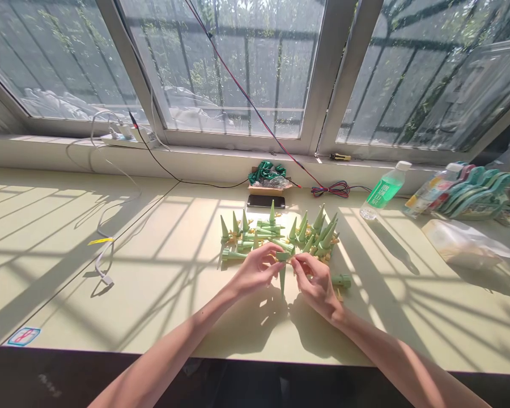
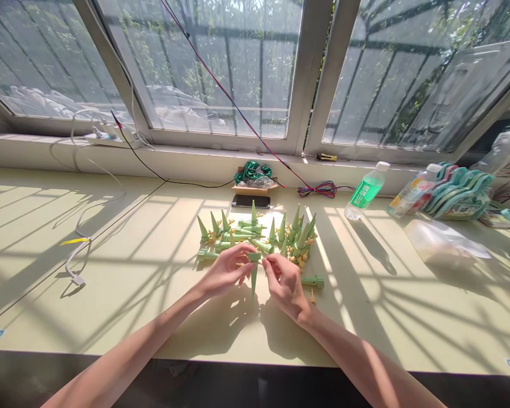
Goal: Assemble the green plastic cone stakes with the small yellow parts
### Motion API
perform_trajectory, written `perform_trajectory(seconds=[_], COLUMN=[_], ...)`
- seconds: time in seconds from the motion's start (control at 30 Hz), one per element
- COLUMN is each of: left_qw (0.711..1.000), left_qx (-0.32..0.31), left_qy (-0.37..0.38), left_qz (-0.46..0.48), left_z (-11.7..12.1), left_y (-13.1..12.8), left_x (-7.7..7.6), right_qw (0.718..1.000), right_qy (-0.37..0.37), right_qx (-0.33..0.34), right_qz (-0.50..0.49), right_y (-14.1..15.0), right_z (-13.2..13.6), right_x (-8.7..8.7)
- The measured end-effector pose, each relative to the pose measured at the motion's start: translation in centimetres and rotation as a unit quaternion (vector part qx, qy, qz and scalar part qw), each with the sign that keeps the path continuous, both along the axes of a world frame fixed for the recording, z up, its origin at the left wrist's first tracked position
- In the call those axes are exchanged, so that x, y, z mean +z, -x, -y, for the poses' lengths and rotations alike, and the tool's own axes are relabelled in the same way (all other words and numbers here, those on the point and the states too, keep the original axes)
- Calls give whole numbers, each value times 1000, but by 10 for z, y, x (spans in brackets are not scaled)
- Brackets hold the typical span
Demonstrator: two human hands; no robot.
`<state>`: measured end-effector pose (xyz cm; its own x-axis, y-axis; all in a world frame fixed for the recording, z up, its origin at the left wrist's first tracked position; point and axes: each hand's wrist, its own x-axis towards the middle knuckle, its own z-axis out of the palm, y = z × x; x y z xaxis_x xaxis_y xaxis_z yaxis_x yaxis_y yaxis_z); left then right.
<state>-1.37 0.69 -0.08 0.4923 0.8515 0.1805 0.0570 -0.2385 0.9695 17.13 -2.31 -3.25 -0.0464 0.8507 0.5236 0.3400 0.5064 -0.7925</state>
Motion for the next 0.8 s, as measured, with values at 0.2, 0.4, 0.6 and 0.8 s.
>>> perform_trajectory(seconds=[0.2, 0.4, 0.6, 0.8], left_qw=[988, 960, 971, 994], left_qx=[27, 46, 63, 57], left_qy=[-138, -263, -218, -96], left_qz=[-70, -88, -73, -20], left_z=[4, 2, 3, 6], left_y=[0, -1, -4, -3], left_x=[0, -10, -11, -1], right_qw=[999, 997, 998, 996], right_qy=[41, 70, 48, -2], right_qx=[-3, 3, -3, -27], right_qz=[-15, -31, -51, -79], right_y=[0, 0, 1, 1], right_z=[0, 1, 3, 7], right_x=[2, 2, 2, 5])
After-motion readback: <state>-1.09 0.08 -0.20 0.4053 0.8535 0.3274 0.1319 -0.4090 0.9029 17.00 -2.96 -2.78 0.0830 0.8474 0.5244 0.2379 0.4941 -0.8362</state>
